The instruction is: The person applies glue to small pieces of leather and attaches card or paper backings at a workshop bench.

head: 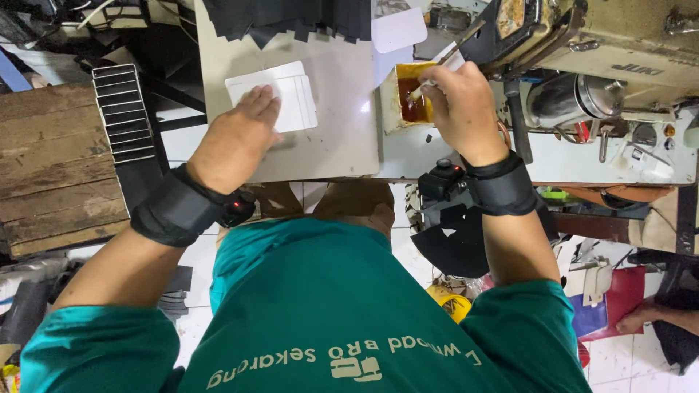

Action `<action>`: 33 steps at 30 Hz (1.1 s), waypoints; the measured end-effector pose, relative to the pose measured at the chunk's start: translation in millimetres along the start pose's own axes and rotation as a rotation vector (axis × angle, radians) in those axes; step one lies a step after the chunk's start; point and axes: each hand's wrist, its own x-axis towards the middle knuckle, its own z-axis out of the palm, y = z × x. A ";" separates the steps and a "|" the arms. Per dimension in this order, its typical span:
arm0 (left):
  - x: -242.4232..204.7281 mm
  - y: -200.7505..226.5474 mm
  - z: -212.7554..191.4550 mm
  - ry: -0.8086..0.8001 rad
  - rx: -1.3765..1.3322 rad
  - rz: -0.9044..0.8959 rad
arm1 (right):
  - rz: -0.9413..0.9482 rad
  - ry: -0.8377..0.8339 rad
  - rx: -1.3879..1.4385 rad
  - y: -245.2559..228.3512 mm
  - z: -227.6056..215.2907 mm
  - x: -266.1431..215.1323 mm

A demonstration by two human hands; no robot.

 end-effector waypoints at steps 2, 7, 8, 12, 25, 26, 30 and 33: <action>-1.1 -5.6 3.0 0.000 -0.003 0.019 | -0.023 0.000 -0.001 2.0 4.9 1.3; -1.9 -12.1 8.0 -0.003 -0.045 0.023 | -0.050 -0.014 -0.007 7.3 14.9 0.7; -2.1 -12.2 7.6 -0.008 -0.056 0.015 | -0.044 -0.027 -0.029 8.5 14.7 1.0; -4.7 -9.9 5.1 -0.011 -0.092 -0.011 | -0.015 -0.047 -0.004 9.9 6.9 1.8; -3.5 -9.8 4.2 0.018 0.032 0.113 | 0.215 -0.077 0.136 -10.6 -31.6 -7.5; -2.8 -7.6 0.7 0.033 0.045 0.107 | 0.221 -0.088 0.135 -13.1 -33.1 -7.9; 4.9 -2.9 -18.4 0.223 0.120 0.086 | 0.187 -0.129 0.171 -18.4 -44.0 -11.6; 9.0 -9.8 -54.1 0.374 0.352 0.082 | 0.218 -0.127 0.217 -17.1 -59.9 -14.6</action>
